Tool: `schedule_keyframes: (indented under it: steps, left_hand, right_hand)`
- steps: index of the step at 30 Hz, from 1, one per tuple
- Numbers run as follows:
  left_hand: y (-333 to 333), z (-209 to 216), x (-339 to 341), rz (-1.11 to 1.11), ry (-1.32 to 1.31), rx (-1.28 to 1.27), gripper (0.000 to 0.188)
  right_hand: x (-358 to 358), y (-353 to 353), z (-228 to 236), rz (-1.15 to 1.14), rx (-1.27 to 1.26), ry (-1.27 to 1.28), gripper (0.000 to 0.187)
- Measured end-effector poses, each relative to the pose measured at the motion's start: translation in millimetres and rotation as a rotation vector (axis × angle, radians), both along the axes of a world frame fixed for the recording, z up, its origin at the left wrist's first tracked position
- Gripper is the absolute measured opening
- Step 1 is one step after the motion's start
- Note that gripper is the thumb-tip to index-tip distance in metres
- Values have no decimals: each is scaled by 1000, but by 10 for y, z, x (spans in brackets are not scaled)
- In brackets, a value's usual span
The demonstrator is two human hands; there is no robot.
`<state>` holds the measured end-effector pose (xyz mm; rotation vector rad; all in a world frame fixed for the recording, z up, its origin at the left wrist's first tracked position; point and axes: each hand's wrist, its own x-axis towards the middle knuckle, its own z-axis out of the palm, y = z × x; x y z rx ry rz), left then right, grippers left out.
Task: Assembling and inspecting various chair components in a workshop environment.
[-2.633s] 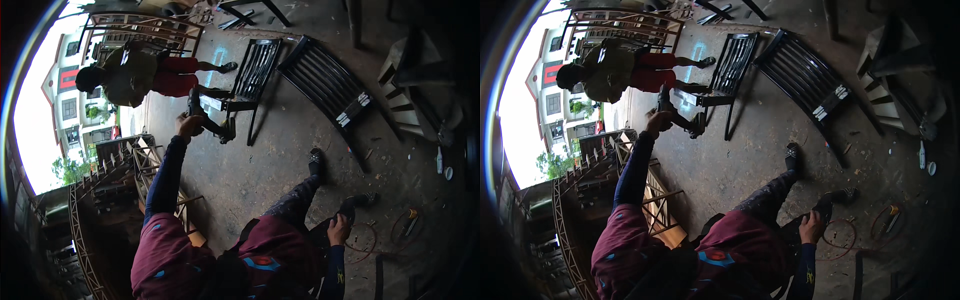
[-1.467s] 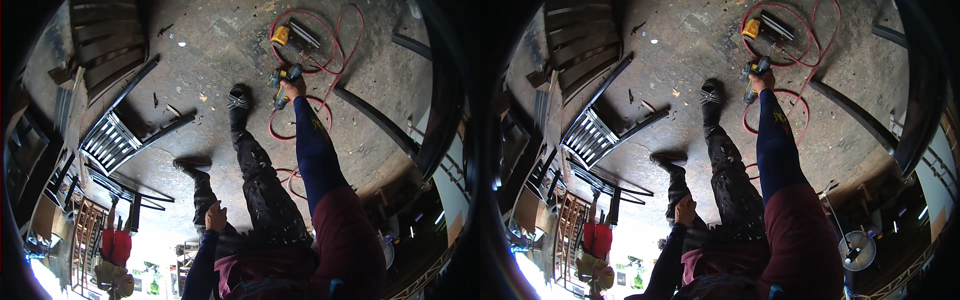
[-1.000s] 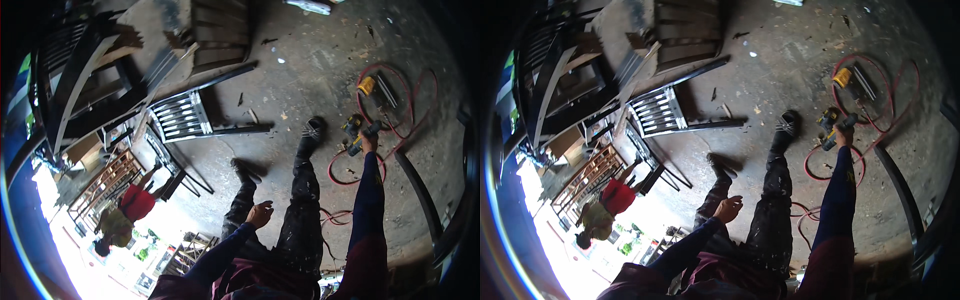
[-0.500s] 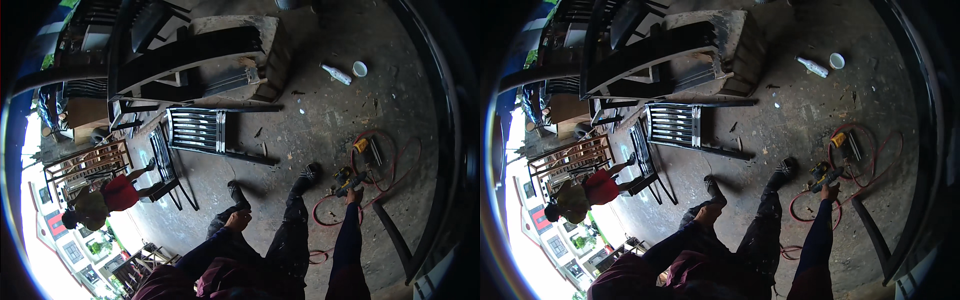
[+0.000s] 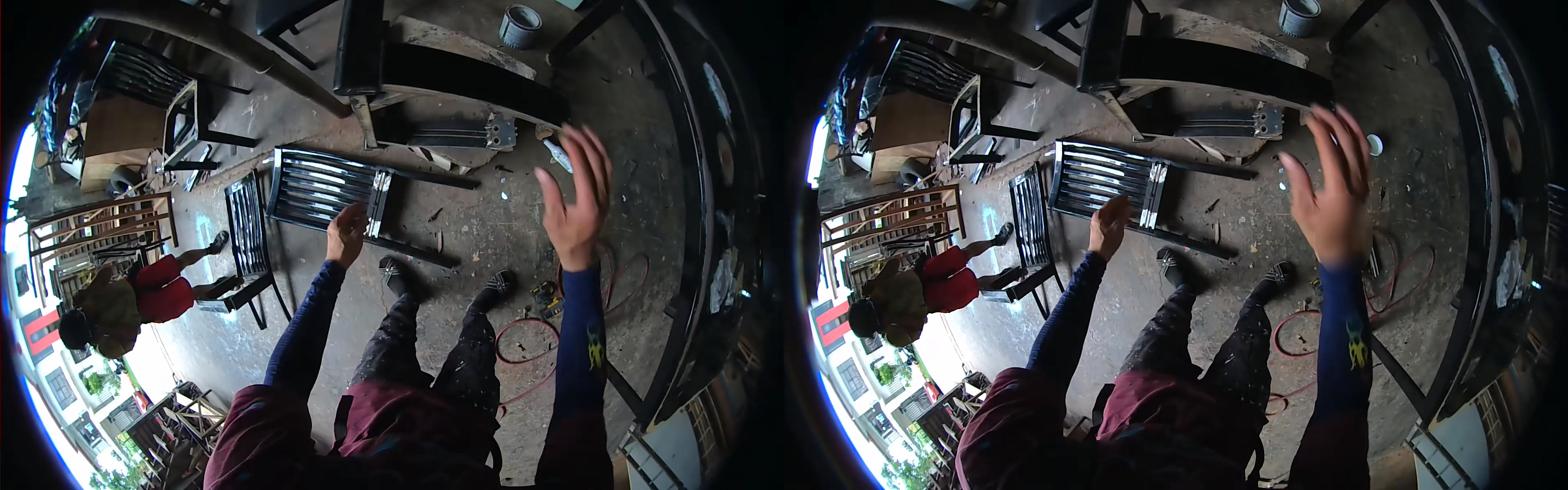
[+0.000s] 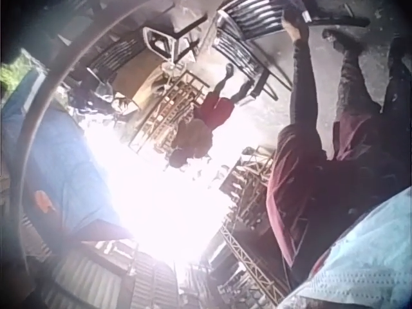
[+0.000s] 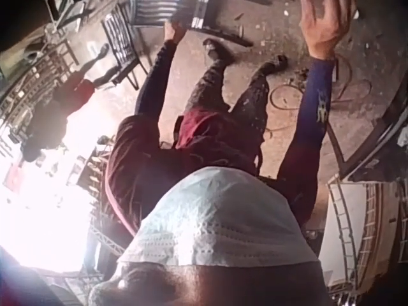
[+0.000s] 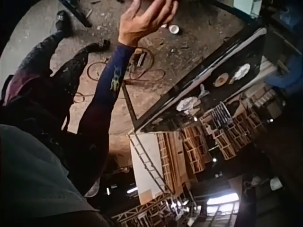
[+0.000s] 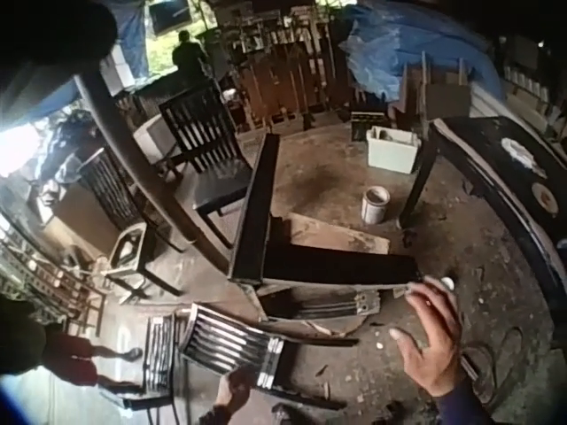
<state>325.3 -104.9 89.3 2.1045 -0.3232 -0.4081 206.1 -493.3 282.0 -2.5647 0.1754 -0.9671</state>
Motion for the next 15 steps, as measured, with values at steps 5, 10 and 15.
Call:
schedule_keyframes:
  steps: [5, 10, 15]
  left_hand:
    - [377, 6, -135, -57, 155, 6, 29]
    - [1256, -306, -874, 34, 495, 34, 32]
    - [1682, -132, -1000, 81, 648, -47, 35]
  right_hand:
    - [1341, 304, 118, 165, -123, 283, 90]
    - [1811, 492, 452, 167, -130, 607, 90]
    - [1771, 637, 330, 193, -87, 464, 77]
